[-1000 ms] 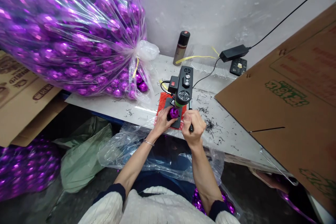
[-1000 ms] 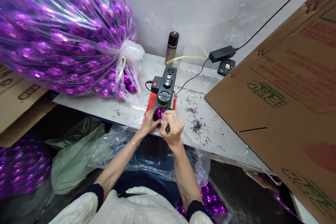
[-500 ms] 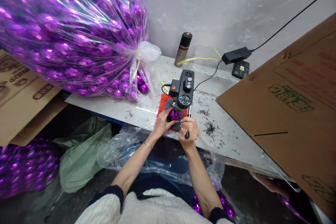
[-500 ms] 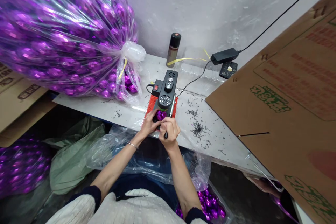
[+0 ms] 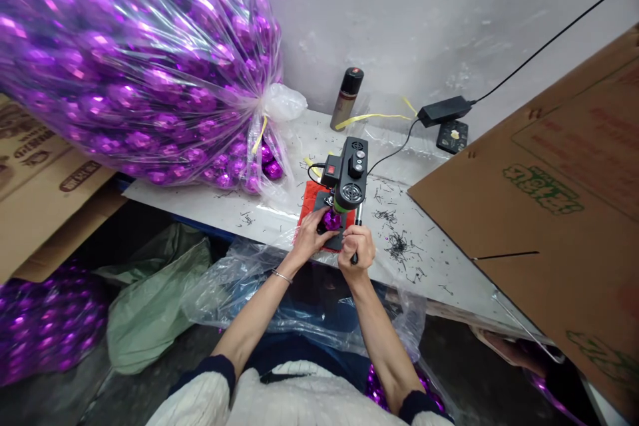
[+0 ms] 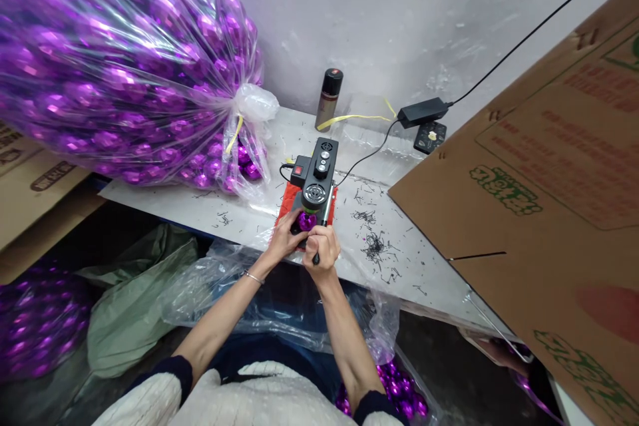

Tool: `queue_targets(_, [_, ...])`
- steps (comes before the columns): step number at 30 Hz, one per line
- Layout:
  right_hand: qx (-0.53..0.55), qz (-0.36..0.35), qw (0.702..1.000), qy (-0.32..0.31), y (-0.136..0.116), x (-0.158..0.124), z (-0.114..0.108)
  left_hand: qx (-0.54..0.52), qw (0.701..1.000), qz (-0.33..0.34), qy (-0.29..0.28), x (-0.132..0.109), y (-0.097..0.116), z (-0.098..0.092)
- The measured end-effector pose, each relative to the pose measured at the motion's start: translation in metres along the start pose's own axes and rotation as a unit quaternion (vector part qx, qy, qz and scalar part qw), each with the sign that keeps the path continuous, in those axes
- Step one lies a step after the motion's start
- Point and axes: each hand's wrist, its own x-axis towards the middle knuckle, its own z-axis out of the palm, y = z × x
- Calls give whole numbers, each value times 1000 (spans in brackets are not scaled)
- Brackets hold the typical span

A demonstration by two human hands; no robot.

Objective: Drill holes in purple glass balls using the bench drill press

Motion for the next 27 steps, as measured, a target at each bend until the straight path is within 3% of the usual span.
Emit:
queue_targets(13, [-6,-44,999,19,4,-3,6,18,1000,16,10,3,-2,1])
queue_targets(18, [-11,66,998,7,-16,32,-7,31,998,30,35,3,2,-1])
queue_targets(21, [-4,104,994,-13,-25,48,-14,87,990,102,52,-22,8,-9])
queue_targets(24, [-3,95,995,-22,-26,46,-15,184,966,180,1,-68,13,-16])
queue_targets(27, [-1,80,997,-21,-22,35,-12,235,950,202,-29,-103,13,-21])
